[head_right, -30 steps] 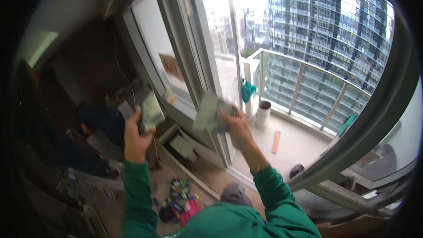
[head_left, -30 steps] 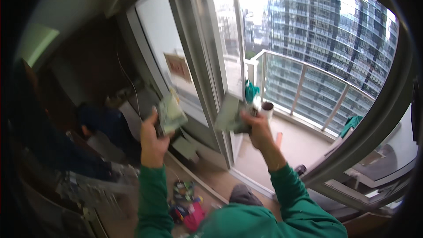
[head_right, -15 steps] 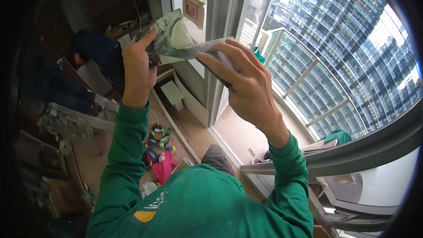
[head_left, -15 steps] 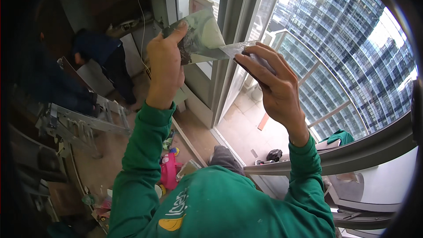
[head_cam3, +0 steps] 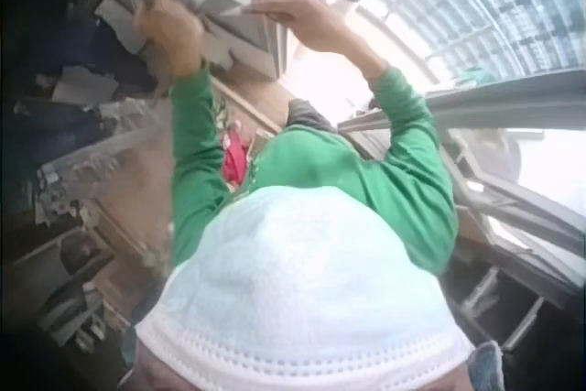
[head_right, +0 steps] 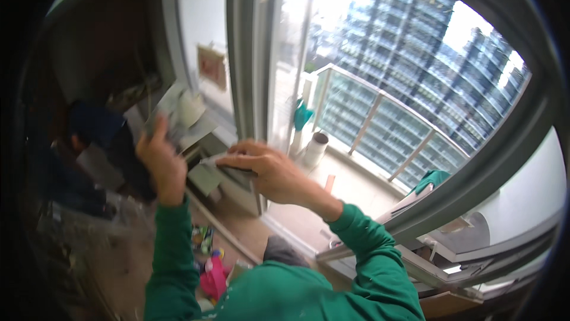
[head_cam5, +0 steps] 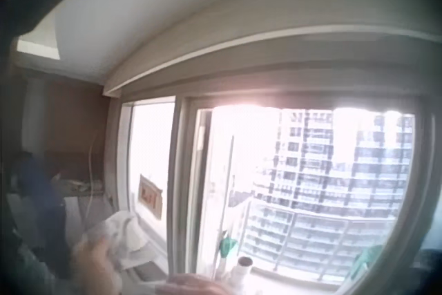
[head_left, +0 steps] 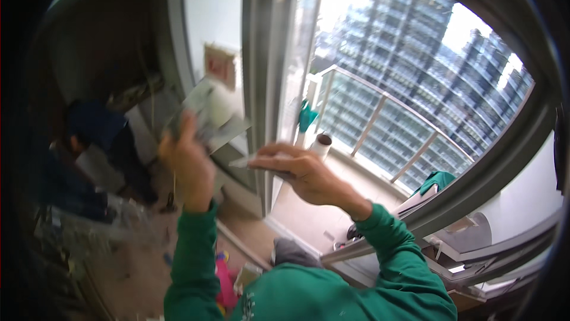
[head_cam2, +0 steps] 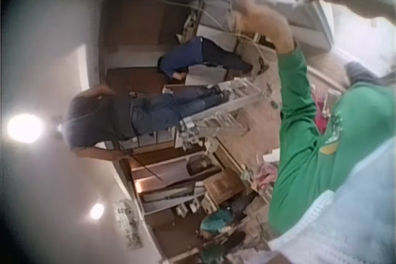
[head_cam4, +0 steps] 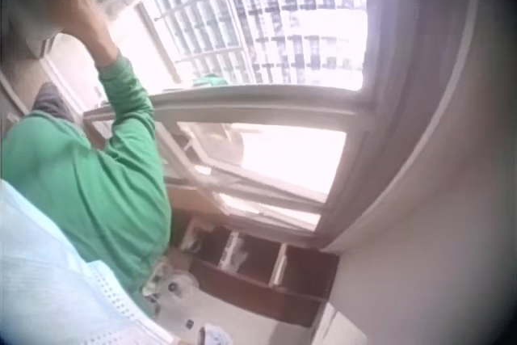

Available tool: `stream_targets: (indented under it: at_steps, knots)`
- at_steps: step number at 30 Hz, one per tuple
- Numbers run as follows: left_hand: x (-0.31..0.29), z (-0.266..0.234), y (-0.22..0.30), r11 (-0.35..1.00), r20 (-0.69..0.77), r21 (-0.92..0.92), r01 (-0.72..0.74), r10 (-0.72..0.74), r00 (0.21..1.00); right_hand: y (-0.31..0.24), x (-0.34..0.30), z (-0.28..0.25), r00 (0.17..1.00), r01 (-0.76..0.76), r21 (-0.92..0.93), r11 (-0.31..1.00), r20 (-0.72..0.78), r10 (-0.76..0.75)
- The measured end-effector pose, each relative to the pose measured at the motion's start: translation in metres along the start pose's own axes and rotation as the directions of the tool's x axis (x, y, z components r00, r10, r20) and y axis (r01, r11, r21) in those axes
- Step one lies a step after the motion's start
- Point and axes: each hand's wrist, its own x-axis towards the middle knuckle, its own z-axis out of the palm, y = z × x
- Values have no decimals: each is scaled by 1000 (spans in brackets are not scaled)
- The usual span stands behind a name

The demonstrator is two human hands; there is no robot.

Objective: The person sands the upper frame and ceiling area near a large window using a sanding block. They repeatedly rub the sanding block against the frame and ceiling, occasionally switching hands and adjusting grip. Other workers are present in the background, but the camera wearer focuses on the window frame and ceiling.

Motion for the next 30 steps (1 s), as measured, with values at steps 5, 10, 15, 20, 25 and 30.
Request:
stream_targets:
  at_steps: [5, 10, 15, 20, 25, 30]
  knots:
    - [-12, -61, -6, 924, -78, -270, 271, -302, 950, 41, -9, -58, 874, -5, 571, 821, -397, 281]
    - [-75, -113, -63, 825, -204, -358, 437, -526, 825, 10, 58, -152, 735, -136, -676, 724, -559, -384]
    - [-148, -144, -111, 780, -242, -57, 623, -616, 749, 26, 131, -198, 694, -332, -904, 269, -427, -579]
    - [-173, -172, -138, 799, -224, 348, 490, -437, 871, 54, 167, -229, 704, -462, -887, 18, -378, -601]
    - [-152, -175, -148, 690, -324, 65, 720, -668, 670, 65, 184, -245, 695, -486, -871, -68, -338, -635]
    - [-140, -174, -152, 651, -341, -43, 758, -723, 601, 70, 195, -261, 693, -557, -819, -138, -367, -620]
